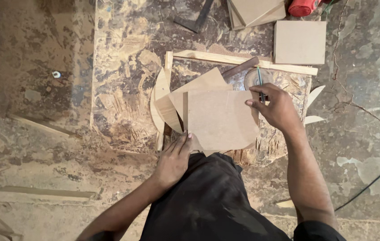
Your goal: The person uses an angle grinder to smooth the edges of a square wooden piece, then sets the tool down. They pick up a pencil and trace curved outlines on several stacked wooden squares, preparing them for cutting.
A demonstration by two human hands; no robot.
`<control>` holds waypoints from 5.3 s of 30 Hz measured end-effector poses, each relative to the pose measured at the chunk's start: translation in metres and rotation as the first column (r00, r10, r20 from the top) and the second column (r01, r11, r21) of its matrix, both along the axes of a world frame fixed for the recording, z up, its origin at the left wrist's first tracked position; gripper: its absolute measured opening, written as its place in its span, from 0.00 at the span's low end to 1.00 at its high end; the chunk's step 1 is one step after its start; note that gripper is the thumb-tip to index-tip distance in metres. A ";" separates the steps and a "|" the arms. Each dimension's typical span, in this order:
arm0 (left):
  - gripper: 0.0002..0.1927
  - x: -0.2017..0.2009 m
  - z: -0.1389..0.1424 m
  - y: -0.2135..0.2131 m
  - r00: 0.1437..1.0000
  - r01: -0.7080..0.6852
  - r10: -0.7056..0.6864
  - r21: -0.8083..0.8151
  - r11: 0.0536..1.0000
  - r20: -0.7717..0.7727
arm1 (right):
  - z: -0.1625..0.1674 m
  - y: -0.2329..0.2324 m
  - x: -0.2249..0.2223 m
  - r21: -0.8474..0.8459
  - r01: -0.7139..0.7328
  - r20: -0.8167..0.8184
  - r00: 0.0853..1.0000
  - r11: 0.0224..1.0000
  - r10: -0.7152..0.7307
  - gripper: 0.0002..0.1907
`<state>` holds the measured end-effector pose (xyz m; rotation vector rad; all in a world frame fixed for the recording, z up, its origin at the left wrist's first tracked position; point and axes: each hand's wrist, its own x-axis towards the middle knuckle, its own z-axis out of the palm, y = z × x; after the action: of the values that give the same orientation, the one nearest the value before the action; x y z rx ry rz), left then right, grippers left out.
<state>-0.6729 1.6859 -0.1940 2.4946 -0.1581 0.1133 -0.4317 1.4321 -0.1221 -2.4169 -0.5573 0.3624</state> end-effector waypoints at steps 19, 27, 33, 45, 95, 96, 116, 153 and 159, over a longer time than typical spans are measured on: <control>0.20 -0.004 -0.024 0.005 0.954 0.022 -0.022 0.003 1.000 0.298 | -0.007 -0.003 -0.003 0.046 -0.025 0.025 0.999 0.999 0.024 0.25; 0.20 -0.001 -0.007 0.004 0.972 -0.039 0.060 -0.097 0.995 0.229 | -0.004 -0.001 -0.002 0.052 -0.048 0.008 0.999 0.997 0.047 0.25; 0.33 0.024 0.031 0.018 0.915 -0.327 0.186 -0.389 0.861 -0.358 | -0.003 0.000 -0.002 0.054 -0.050 0.010 0.999 0.997 0.050 0.24; 0.17 0.032 0.014 -0.011 0.831 -0.555 0.482 -0.474 0.683 -0.277 | -0.015 0.004 -0.005 0.031 -0.063 0.074 0.995 0.998 0.061 0.23; 0.35 0.179 0.035 -0.080 0.992 0.097 -0.114 0.237 0.967 0.061 | -0.030 -0.108 -0.086 0.730 0.384 -0.397 0.912 0.566 -0.105 0.36; 0.36 0.179 0.034 -0.081 0.991 0.096 -0.114 0.233 0.968 0.065 | -0.038 -0.117 -0.103 0.696 0.412 -0.374 0.907 0.588 -0.193 0.24; 0.34 0.180 0.035 -0.093 0.986 0.118 -0.144 0.269 0.956 0.079 | -0.034 -0.084 -0.123 0.462 0.309 0.069 0.922 0.831 -0.381 0.12; 0.35 0.177 0.023 -0.078 0.981 0.127 -0.155 0.226 0.966 0.114 | -0.027 -0.057 -0.182 0.291 0.074 0.220 0.965 0.954 -0.142 0.06; 0.36 0.177 0.021 -0.077 0.981 0.123 -0.152 0.223 0.967 0.119 | -0.039 -0.074 -0.174 0.256 0.142 0.204 0.959 0.956 -0.197 0.04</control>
<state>-0.4963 1.6085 -0.1732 2.6819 -0.4201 0.2182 -0.6056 1.3579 -0.1611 -2.2628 -0.4566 -0.0556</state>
